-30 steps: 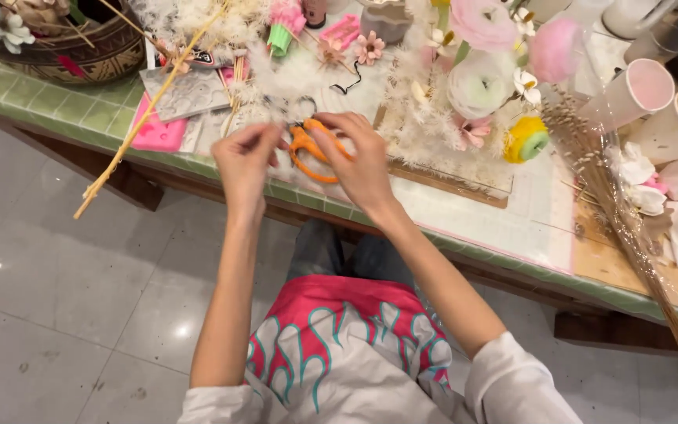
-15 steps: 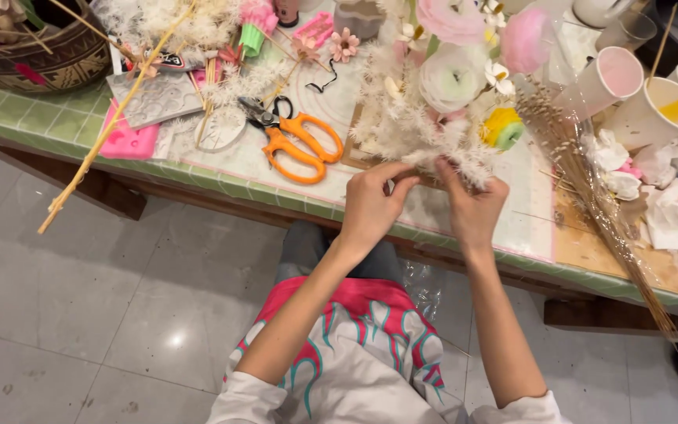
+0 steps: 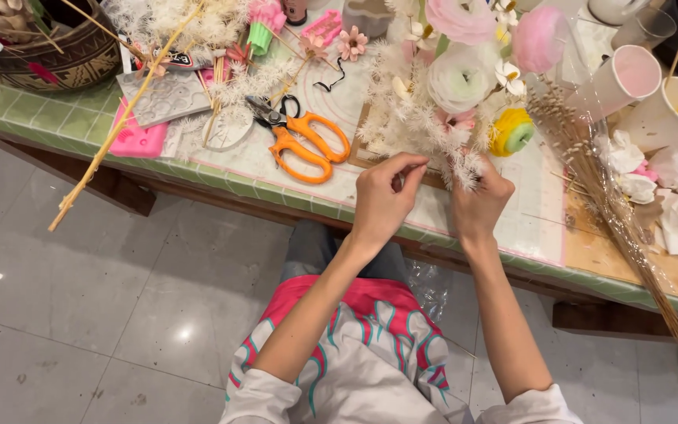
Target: Creating a decorative floral arrangement with artificial flowers and foam in a wooden box.
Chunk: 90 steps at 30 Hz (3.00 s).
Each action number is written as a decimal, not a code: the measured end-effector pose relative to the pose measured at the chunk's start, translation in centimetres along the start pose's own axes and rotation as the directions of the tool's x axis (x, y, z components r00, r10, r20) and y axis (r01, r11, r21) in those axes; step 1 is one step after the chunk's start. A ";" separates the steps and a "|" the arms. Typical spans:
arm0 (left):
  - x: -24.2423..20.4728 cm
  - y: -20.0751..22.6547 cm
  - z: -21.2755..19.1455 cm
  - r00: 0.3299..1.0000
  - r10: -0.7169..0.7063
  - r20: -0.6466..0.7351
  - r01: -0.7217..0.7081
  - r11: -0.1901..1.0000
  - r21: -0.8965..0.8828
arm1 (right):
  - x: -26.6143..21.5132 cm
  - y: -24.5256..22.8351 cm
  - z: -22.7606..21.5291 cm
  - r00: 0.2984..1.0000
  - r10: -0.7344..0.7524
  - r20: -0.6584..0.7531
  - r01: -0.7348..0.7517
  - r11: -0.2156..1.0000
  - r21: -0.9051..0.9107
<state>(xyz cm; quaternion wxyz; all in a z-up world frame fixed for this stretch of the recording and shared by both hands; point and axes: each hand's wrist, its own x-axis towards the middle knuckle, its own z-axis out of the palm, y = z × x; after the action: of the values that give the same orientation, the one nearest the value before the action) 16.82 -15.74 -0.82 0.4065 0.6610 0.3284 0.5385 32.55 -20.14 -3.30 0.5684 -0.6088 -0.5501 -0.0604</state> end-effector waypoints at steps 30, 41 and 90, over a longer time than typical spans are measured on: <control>1.8 -3.0 3.1 0.981 0.195 -0.008 -0.184 0.938 0.294 | 0.4 -1.4 -0.9 0.991 0.011 0.132 0.007 0.992 -0.130; 1.6 -4.8 4.7 0.972 0.236 0.000 -0.218 0.897 0.386 | -0.5 -2.1 -1.6 0.997 -0.015 0.073 0.016 1.000 -0.016; 0.4 -0.4 0.1 0.964 0.264 -0.044 -0.262 0.964 0.039 | -0.4 -3.2 -1.3 0.988 -0.139 0.068 0.144 0.986 -0.080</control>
<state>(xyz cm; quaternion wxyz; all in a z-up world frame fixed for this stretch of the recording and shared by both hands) 16.98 -15.20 -0.97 0.3124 0.6921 0.2563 0.5981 30.77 -22.20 -1.13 0.5190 -0.5934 -0.6063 -0.1047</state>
